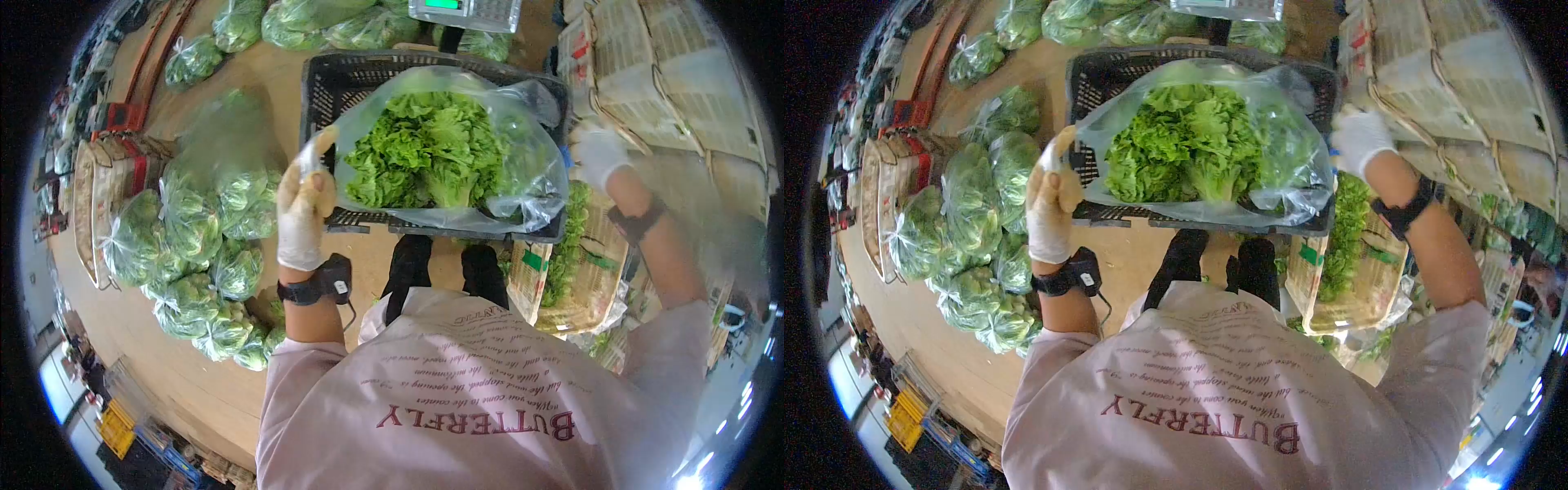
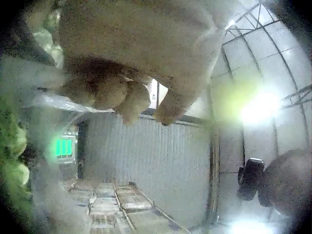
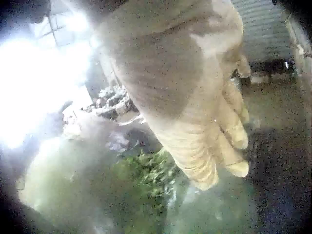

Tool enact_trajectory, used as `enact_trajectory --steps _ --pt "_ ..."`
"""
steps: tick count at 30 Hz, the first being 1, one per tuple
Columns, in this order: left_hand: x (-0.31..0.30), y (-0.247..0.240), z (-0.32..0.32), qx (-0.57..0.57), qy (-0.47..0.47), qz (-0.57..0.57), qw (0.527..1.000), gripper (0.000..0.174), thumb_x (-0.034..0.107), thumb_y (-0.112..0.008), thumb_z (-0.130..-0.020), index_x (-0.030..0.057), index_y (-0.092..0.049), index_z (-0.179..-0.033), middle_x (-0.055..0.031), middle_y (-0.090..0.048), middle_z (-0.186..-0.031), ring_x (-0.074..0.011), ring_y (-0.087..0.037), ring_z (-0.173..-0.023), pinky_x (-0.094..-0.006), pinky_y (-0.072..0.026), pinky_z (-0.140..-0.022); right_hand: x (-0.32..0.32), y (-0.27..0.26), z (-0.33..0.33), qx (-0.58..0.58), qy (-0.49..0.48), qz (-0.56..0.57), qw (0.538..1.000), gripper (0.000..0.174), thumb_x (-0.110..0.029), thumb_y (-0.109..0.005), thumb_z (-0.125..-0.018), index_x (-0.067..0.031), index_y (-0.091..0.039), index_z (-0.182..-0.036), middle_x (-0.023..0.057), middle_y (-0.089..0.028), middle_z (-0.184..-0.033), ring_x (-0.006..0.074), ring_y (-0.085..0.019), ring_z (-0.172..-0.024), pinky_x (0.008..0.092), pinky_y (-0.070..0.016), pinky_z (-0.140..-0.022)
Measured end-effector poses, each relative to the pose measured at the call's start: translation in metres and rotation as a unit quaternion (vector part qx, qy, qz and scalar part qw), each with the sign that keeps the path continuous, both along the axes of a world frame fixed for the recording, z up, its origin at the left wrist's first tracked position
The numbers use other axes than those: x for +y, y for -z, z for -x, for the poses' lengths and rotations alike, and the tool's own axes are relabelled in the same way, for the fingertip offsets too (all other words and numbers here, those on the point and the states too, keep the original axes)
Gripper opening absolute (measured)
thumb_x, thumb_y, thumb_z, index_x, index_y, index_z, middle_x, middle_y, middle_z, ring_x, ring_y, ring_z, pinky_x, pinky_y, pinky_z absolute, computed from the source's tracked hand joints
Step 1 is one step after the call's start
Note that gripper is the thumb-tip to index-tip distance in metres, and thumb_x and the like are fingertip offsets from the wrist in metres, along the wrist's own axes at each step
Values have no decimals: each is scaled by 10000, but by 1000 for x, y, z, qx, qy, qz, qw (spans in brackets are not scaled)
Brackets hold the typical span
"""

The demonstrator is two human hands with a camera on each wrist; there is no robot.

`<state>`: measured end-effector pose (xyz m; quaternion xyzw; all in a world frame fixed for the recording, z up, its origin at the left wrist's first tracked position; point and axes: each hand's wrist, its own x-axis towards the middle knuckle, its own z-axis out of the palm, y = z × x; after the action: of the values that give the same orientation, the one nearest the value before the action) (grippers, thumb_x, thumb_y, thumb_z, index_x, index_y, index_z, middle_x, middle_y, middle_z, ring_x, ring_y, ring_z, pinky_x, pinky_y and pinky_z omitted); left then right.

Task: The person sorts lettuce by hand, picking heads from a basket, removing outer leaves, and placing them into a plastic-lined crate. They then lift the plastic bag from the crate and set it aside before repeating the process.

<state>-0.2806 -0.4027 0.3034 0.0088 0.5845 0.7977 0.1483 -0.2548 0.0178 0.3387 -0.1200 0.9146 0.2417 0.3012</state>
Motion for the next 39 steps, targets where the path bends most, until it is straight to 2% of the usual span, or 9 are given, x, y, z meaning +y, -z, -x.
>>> enact_trajectory --steps 7,14,18,20,23,26,28,34,39 --pt "46 -25 -24 251 -318 281 870 123 78 -498 -924 10 -533 -1021 -79 -580 -935 -132 -517 -852 -290 -442 -757 79 32 -155 352 392 358 771 378 -317 -623 -835 -133 -620 -1165 123 -577 -1247 299 -554 -1128 401 -428 -957" --pt "177 44 -62 91 182 298 933 253 217 -520 -960 16 -627 -1070 -107 -644 -1026 -193 -564 -987 -326 -399 -939 74 196 -398 115 669 323 659 427 -397 -606 -820 -126 -637 -1150 174 -631 -1138 335 -596 -1053 399 -460 -917" --pt "220 154 -69 -299 213 207 907 675 436 -414 -974 109 -148 -1502 -165 -285 -1497 -255 -251 -1394 -413 -231 -1110 90 246 -515 37 775 293 559 495 -480 -578 -807 -129 -637 -1152 207 -640 -1093 366 -597 -1039 413 -465 -903" --pt "246 149 -93 -52 252 290 922 554 326 -494 -953 104 -331 -1434 -185 -334 -1457 -269 -323 -1335 -426 -283 -1084 97 288 -564 35 804 326 496 489 -473 -570 -820 -126 -636 -1157 214 -635 -1103 366 -599 -1035 402 -461 -916" --pt "300 99 -112 -107 80 222 966 339 133 -488 -949 85 -513 -1283 -162 -475 -1315 -253 -521 -1111 -404 -407 -983 112 381 -626 38 796 314 516 479 -449 -591 -818 -119 -630 -1163 213 -636 -1099 365 -602 -1032 398 -464 -913" --pt "349 68 -130 668 86 549 496 262 190 -449 -967 -12 -546 -1103 -136 -572 -1038 -232 -572 -884 -365 -478 -827 149 421 -591 -121 747 261 600 390 -320 -605 -842 -144 -624 -1189 156 -605 -1200 348 -582 -1085 406 -456 -942" --pt "416 74 -193 679 -28 512 525 306 248 -440 -973 -38 -547 -998 -137 -597 -889 -242 -578 -768 -363 -493 -752 163 479 -578 -126 663 267 688 422 -228 -613 -845 -162 -571 -1260 129 -469 -1365 325 -492 -1210 425 -413 -1002" --pt "462 181 -289 194 403 304 841 433 369 -614 -875 -19 -621 -1068 -128 -626 -844 -192 -584 -662 -275 -464 -596 172 609 -510 -222 464 281 810 573 -122 -649 -856 -204 -444 -1384 87 -157 -1551 313 -172 -1419 515 -235 -1121" --pt "487 250 -324 -17 433 457 776 269 171 -534 -926 -20 -579 -1110 -125 -625 -1036 -208 -613 -935 -346 -483 -835 164 661 -522 -262 456 281 803 541 -137 -653 -860 -221 -469 -1361 77 -285 -1500 310 -255 -1380 557 -248 -1097"
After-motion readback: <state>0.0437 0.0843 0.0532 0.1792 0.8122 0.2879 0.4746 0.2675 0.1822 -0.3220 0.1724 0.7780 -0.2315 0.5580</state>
